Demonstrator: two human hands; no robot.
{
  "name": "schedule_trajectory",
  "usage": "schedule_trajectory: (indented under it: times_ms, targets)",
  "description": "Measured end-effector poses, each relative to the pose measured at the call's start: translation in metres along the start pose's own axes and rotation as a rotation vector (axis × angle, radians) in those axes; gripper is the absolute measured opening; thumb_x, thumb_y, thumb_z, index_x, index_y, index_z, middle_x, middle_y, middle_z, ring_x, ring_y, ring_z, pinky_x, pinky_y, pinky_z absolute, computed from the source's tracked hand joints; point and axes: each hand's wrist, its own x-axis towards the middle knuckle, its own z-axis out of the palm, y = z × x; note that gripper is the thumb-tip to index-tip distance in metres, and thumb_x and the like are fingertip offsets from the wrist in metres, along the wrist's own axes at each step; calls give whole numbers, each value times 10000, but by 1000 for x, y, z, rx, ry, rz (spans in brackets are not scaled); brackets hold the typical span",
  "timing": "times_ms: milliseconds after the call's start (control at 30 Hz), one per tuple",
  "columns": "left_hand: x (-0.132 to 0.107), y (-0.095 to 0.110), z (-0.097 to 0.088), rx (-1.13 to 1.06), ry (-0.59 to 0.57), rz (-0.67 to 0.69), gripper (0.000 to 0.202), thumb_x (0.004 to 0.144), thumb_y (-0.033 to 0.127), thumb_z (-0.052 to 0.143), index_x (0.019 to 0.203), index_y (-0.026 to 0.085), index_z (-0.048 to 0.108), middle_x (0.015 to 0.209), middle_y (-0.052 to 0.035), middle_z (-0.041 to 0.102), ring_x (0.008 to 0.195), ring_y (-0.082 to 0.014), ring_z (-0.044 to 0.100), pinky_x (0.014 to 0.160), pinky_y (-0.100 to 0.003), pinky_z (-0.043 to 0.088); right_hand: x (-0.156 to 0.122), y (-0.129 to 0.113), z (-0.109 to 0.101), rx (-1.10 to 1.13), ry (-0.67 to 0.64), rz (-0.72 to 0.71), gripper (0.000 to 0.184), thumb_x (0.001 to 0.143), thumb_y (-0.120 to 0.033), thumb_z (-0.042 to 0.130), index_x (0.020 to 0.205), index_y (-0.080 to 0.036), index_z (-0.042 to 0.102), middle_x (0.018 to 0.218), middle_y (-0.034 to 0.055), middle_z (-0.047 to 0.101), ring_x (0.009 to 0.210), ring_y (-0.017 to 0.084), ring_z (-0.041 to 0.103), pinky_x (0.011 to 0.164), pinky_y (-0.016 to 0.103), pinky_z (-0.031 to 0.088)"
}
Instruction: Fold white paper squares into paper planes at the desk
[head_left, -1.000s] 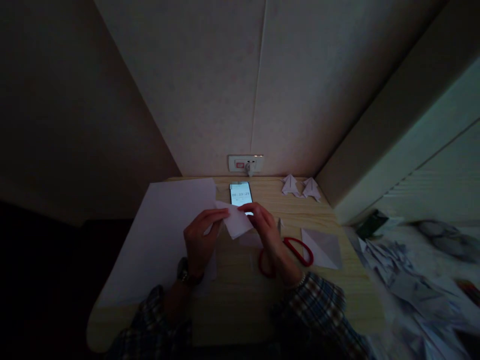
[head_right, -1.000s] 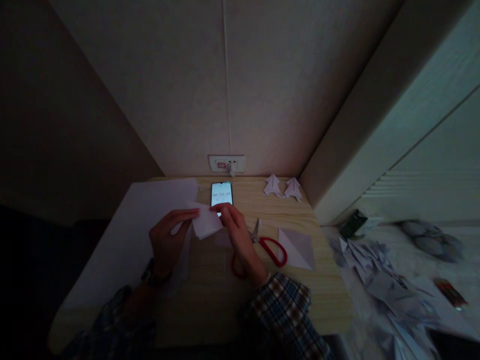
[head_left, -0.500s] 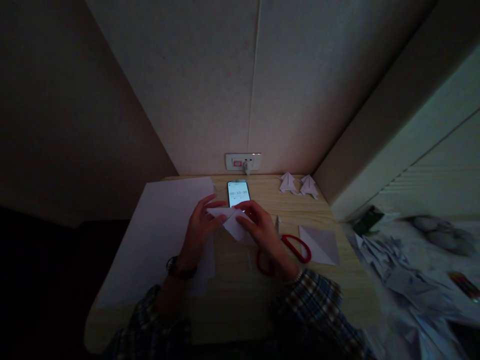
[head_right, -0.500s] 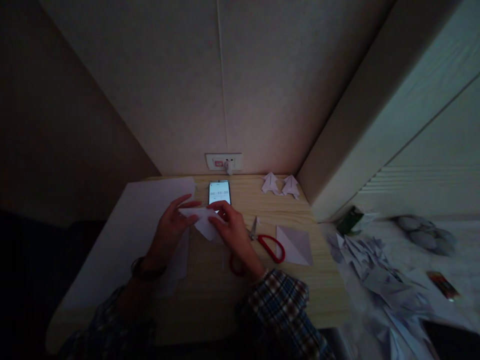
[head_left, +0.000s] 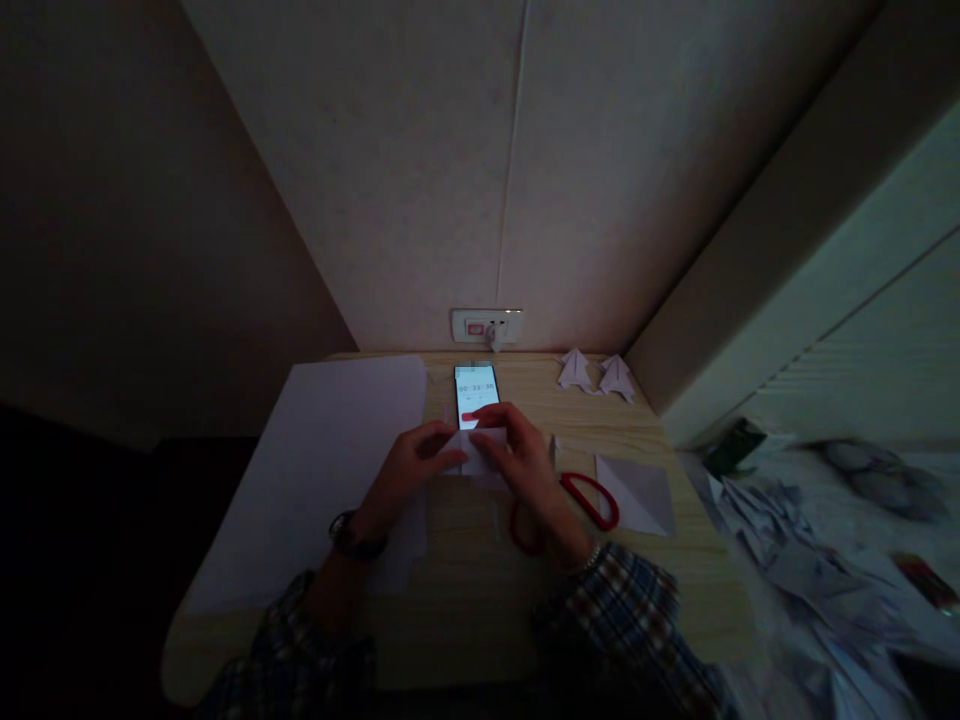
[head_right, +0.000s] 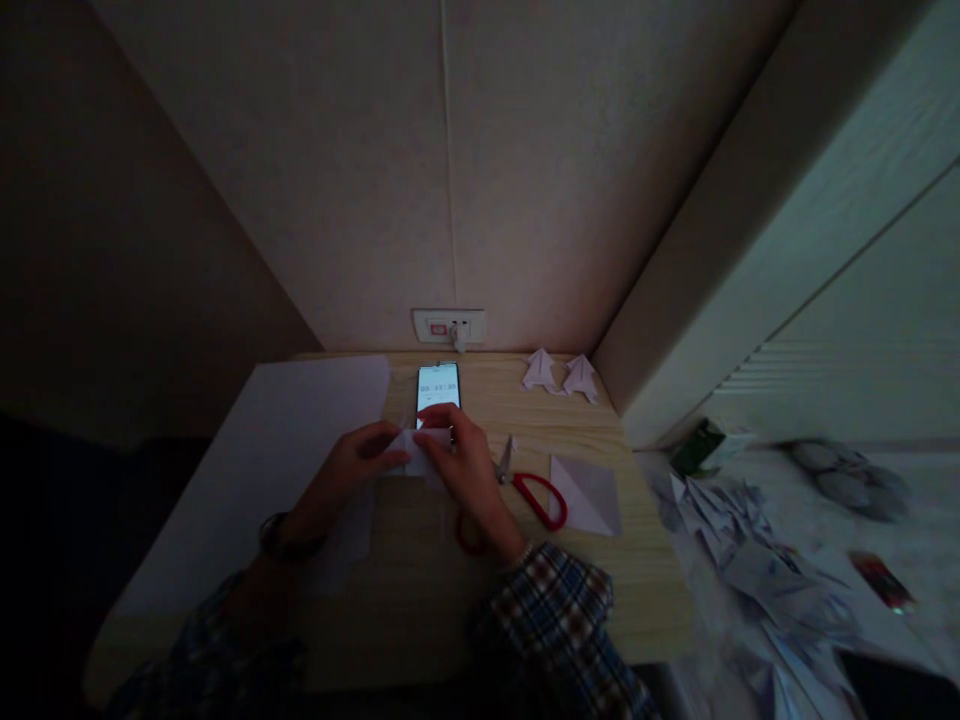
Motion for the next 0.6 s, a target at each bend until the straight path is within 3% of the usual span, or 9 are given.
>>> schedule_trajectory:
  times_ms: [100,300,600]
  targets:
    - [0,1,-1,48,-19,41,268,589,356,788,709,169,638,725,0,693,748,-191,652,708,-291,523,2,3,0,75,-23,34,119,763,-305,642,842,-216,641,853,18,674,841,177,610,751,286,469]
    - [2,-1,-5,182,59,200,193,630,321,758,728,170,690,762,-31,703,776,-203,644,764,-310,502,7,12,-1,177,-104,140,204,731,-403,651,675,-208,632,706,-1,630,682,154,570,647,270,441]
    - [-1,0,-4,191,79,354,122,675,290,734,685,181,680,745,-28,680,757,-190,634,746,-296,505,7,15,3,262,-114,204,257,652,-439,716,710,-212,609,704,-12,612,652,141,556,611,251,446]
